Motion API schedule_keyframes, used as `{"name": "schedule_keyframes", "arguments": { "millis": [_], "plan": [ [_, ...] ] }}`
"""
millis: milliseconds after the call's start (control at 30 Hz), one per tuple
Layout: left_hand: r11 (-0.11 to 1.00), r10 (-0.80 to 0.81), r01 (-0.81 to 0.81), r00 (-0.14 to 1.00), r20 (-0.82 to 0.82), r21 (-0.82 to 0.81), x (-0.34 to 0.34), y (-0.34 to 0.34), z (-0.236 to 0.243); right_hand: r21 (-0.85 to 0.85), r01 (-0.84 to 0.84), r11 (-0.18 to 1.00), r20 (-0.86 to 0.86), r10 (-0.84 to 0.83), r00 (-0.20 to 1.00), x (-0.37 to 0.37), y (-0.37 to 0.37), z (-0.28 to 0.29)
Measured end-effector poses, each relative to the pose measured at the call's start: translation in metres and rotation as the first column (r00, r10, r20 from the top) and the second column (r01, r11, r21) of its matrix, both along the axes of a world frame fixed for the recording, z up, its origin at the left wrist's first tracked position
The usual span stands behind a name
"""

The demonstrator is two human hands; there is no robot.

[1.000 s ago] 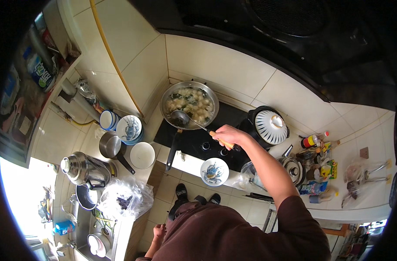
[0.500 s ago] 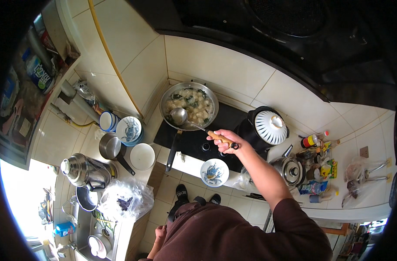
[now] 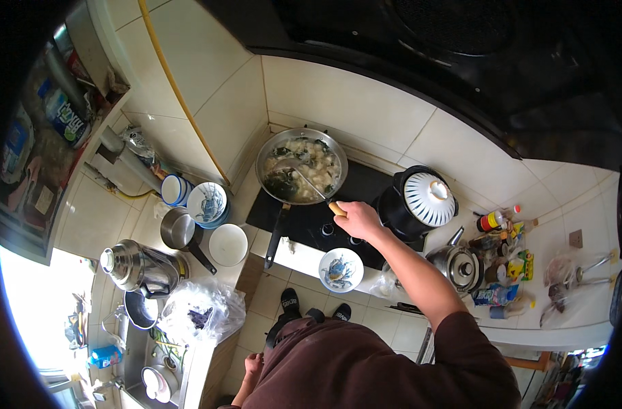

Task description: The person retrieves a plastic bag from the refrigerator, walks to the kitchen, and adds dried seaweed to a pot of boiling dumplings. They stir the contents with a ladle and continue cooking.

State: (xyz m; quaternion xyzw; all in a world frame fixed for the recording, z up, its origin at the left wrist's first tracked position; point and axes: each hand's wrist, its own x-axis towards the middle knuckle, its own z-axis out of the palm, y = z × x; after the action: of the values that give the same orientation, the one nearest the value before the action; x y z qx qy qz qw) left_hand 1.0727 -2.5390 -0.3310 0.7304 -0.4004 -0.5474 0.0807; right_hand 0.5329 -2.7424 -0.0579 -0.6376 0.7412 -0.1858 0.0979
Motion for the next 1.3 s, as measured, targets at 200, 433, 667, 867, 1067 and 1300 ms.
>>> {"name": "schedule_keyframes", "arguments": {
  "millis": [200,433,667,867,1067,1300],
  "plan": [
    [0.999,0.026,-0.025,0.999,-0.029,0.038,-0.011,-0.010,0.014,0.108,-0.075,0.991,-0.190,0.094,0.977,-0.012,-0.004,0.012],
    [1.000,0.015,-0.015,0.999,-0.029,0.000,-0.007,0.000,0.000,0.408,-0.052,0.912,-0.108,0.105,0.989,-0.033,0.030,0.074],
    [0.997,-0.045,0.046,0.999,-0.017,0.062,-0.003,0.000,-0.019,0.429,-0.002,0.903,0.103,-0.047,0.994,-0.049,0.044,0.088],
    [0.997,-0.010,0.018,0.995,-0.096,0.079,-0.020,-0.028,0.010,0.449,0.001,0.894,0.545,-0.275,0.792,-0.011,0.018,0.054],
    [0.998,0.018,-0.010,0.991,-0.132,0.059,-0.010,-0.026,-0.001,0.480,-0.051,0.876,0.565,-0.264,0.782,0.002,0.020,0.046],
    [0.998,-0.066,0.066,0.997,0.025,-0.002,0.017,0.004,-0.035,0.520,-0.129,0.845,0.606,-0.258,0.752,-0.011,0.022,0.058]
  ]
}}
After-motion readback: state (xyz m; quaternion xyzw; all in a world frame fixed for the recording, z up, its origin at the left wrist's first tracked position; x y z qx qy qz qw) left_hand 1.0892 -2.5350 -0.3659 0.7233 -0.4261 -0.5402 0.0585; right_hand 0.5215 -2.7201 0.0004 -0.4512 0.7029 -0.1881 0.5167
